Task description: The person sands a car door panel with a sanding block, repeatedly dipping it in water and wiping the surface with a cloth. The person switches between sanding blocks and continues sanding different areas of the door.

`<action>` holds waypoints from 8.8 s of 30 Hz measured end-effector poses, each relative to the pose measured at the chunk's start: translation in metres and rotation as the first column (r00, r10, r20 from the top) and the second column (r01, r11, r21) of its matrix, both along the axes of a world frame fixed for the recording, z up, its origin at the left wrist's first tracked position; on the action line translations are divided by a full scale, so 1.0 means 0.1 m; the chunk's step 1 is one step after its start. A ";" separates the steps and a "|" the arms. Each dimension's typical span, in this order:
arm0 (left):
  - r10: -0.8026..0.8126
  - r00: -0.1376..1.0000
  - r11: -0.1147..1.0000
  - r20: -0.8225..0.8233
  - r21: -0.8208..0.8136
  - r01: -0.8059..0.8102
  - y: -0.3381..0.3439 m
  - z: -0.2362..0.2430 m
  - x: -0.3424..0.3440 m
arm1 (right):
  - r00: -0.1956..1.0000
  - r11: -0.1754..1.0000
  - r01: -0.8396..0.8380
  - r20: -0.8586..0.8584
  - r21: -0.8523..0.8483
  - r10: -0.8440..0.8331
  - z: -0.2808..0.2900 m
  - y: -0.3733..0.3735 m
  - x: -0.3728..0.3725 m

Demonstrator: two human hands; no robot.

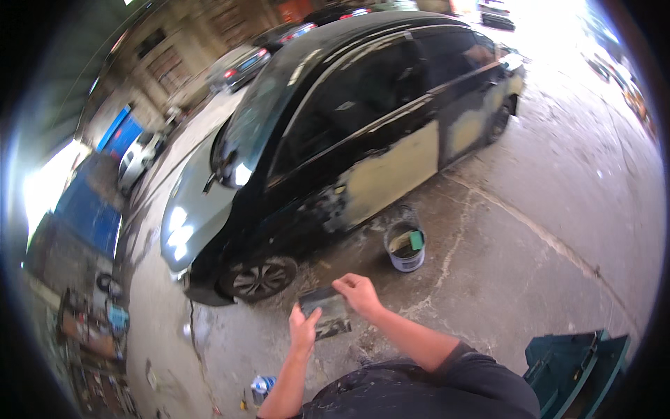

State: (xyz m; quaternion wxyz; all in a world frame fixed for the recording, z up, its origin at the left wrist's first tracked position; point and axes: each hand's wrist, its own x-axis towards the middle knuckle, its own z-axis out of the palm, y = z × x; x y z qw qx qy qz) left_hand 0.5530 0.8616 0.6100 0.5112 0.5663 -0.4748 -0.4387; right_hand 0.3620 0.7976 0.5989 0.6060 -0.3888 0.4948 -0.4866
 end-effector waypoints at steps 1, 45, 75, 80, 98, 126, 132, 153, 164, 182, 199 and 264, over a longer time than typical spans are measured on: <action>0.007 1.000 1.000 0.015 0.025 -0.008 -0.09 -0.02 0.13 | 0.999 0.999 -0.001 -0.051 -0.052 -0.002 -0.01 -0.03 0.10; -0.227 0.965 0.973 -0.129 -0.078 0.219 -3.02 0.12 -0.02 | 0.960 0.958 0.280 0.003 0.061 -0.280 -0.01 -1.99 0.12; -0.735 0.652 0.570 -0.185 0.353 0.742 -4.43 -1.77 -0.97 | 0.607 0.514 0.775 -0.209 0.367 -0.767 -1.72 -2.04 0.13; -0.782 0.604 0.494 -0.152 0.440 0.750 -4.20 -2.08 -1.38 | 0.572 0.490 0.807 -0.232 0.329 -0.786 -2.02 -1.70 -0.22; -0.912 -0.039 0.324 0.409 0.773 0.545 -5.17 -6.41 -2.82 | 0.016 -0.320 0.827 -0.588 0.462 -0.809 -3.62 -0.18 -0.56; -0.829 -0.465 -0.043 0.309 0.795 0.605 -5.69 -6.63 -3.34 | -0.382 -0.598 0.654 -0.481 0.463 -0.789 -3.28 -0.79 0.00; -0.945 -0.272 -0.012 0.183 0.808 0.588 -5.94 -5.53 -3.66 | -0.510 -0.631 0.694 -0.383 0.345 -0.770 -2.50 -0.94 -0.18; -0.206 -0.357 -0.933 -0.911 0.073 0.351 -3.17 -0.15 -3.90 | -0.632 -0.620 0.773 -0.072 -0.137 -0.772 -0.05 -0.81 -0.33; -0.504 -0.539 -0.840 -0.675 0.239 0.487 -2.84 0.66 -3.41 | -0.533 -0.493 0.834 -0.135 -0.248 -0.835 0.24 -0.39 -0.06; -0.605 -0.595 -0.753 -0.529 0.138 0.643 -2.77 0.62 -3.01 | -0.534 -0.495 0.819 -0.068 -0.290 -0.843 0.53 -0.33 0.11; -0.581 -0.731 -0.764 -0.358 -0.069 0.642 -2.79 0.62 -2.88 | -0.658 -0.563 0.704 -0.101 -0.432 -0.746 0.63 -0.43 -0.09; -0.424 -0.164 -0.739 -0.891 0.236 0.631 -2.64 0.42 -2.79 | -0.440 -0.462 0.887 0.324 0.009 -0.838 0.33 -0.84 -0.46</action>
